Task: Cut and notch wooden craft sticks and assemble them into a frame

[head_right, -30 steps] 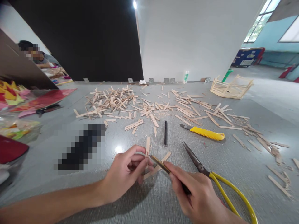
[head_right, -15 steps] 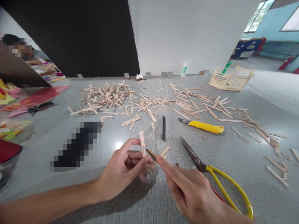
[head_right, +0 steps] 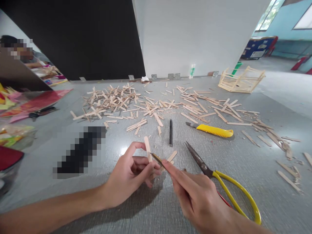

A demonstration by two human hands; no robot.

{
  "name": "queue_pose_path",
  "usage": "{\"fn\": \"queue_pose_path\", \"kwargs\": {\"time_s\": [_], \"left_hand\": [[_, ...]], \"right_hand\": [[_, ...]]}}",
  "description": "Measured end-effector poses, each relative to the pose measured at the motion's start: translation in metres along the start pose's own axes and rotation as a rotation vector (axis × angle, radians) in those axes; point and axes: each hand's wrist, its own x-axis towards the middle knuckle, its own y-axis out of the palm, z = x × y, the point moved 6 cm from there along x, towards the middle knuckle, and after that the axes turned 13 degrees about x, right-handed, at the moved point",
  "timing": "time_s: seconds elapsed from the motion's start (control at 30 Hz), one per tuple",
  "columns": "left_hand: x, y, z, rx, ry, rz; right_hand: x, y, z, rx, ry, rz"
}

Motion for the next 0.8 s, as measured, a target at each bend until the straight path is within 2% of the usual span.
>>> {"fn": "queue_pose_path", "kwargs": {"time_s": [0.8], "left_hand": [[-0.0003,0.0001,-0.0002,0.094,0.05,-0.004]], "right_hand": [[0.0013,0.0011,0.0016,0.027,-0.049,0.009]]}}
